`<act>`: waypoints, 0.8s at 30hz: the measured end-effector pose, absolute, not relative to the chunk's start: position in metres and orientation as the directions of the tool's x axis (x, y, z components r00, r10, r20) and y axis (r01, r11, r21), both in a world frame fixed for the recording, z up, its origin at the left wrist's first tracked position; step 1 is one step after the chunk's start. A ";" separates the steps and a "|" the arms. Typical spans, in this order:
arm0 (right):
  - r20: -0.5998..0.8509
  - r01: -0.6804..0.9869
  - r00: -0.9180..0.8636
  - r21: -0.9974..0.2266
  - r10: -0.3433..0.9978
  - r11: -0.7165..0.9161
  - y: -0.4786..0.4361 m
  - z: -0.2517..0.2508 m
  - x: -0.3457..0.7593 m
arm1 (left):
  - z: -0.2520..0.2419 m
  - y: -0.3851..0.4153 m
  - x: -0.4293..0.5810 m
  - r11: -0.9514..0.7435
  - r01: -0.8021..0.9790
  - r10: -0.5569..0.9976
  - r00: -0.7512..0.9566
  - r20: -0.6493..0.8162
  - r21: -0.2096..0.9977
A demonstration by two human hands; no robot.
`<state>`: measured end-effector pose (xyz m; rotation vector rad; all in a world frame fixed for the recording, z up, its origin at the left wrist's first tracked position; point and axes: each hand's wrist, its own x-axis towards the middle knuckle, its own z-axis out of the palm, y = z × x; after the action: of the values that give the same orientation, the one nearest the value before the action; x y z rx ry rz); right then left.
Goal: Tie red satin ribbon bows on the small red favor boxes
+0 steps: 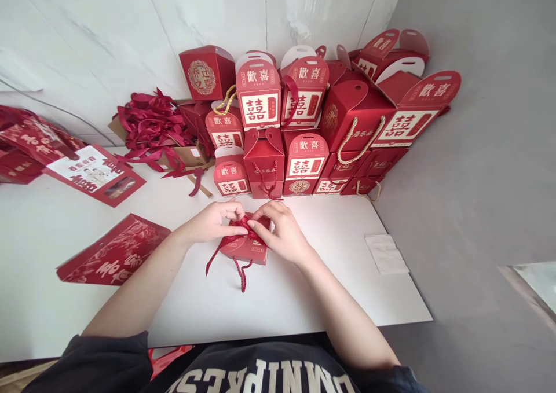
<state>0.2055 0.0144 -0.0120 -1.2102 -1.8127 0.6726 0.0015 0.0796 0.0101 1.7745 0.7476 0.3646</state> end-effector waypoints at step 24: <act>0.274 0.334 -0.246 -0.877 0.930 0.347 0.016 -0.024 0.205 | 0.018 0.085 -0.001 -0.310 0.349 0.582 0.805 -0.114 0.884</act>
<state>0.2048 0.0156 -0.0244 -1.1229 -1.7673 0.8898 -0.0012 0.0846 0.0179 1.9289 0.6994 0.2743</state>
